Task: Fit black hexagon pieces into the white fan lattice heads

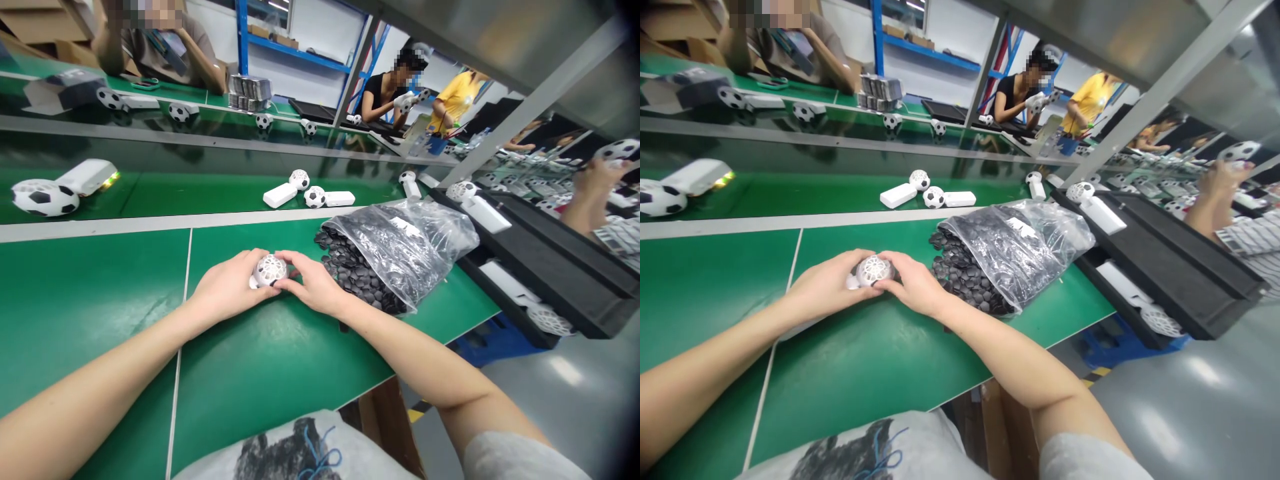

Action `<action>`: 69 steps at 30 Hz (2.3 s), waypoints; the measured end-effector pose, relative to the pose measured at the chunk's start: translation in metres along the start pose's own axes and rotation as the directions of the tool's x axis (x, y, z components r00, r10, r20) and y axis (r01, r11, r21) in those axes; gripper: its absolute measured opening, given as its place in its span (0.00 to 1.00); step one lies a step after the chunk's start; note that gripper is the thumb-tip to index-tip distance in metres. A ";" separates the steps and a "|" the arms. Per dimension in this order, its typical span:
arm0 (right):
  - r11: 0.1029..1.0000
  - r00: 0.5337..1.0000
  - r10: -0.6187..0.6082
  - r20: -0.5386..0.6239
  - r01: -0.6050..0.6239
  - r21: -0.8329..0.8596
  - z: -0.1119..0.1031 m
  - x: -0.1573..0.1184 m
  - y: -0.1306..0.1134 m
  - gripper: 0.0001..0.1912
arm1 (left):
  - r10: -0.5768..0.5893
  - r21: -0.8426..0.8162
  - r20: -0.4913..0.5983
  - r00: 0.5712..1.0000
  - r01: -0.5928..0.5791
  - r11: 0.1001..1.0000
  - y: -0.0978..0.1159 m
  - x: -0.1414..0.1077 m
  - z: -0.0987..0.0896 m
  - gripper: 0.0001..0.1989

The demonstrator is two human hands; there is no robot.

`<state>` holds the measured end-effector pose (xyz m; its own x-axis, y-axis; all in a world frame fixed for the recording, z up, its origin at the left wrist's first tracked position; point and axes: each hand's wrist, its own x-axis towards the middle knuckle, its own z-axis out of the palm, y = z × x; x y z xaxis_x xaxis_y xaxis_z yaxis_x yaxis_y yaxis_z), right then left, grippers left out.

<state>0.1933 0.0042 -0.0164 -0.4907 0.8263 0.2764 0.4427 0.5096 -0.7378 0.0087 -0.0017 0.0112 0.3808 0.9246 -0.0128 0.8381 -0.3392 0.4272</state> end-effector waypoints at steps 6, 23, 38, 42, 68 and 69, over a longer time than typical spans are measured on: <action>0.991 0.996 0.081 -0.028 -0.077 0.110 -0.004 -0.001 0.003 0.20 | -0.024 -0.043 0.011 1.000 0.024 0.999 0.001 -0.001 0.000 0.25; 0.802 0.894 0.447 -0.026 -0.414 -0.431 -0.072 0.000 0.047 0.05 | 0.211 0.227 0.055 0.976 -0.218 0.949 -0.011 0.007 -0.008 0.29; 0.999 0.998 -0.037 0.048 0.038 -0.021 -0.028 -0.013 -0.016 0.03 | 0.190 0.142 0.011 0.982 -0.190 0.971 -0.006 0.006 0.000 0.33; 0.997 0.999 -0.046 -0.006 0.046 0.055 -0.018 -0.005 -0.006 0.02 | 0.122 0.112 -0.068 0.990 -0.114 0.987 0.004 0.004 0.005 0.36; 0.831 0.954 0.300 0.017 -0.253 -0.496 -0.056 -0.009 0.024 0.04 | 0.245 -0.182 0.064 0.967 -0.230 0.956 -0.005 0.005 0.009 0.29; 0.833 0.947 0.321 0.030 -0.267 -0.484 -0.056 -0.009 0.025 0.04 | 0.245 -0.188 0.046 0.968 -0.232 0.954 -0.005 0.005 0.011 0.28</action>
<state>0.2509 0.0232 -0.0025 -0.3449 0.9386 0.0060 0.8633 0.3198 -0.3904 0.0107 0.0024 -0.0007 0.5918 0.8045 0.0509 0.6379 -0.5060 0.5806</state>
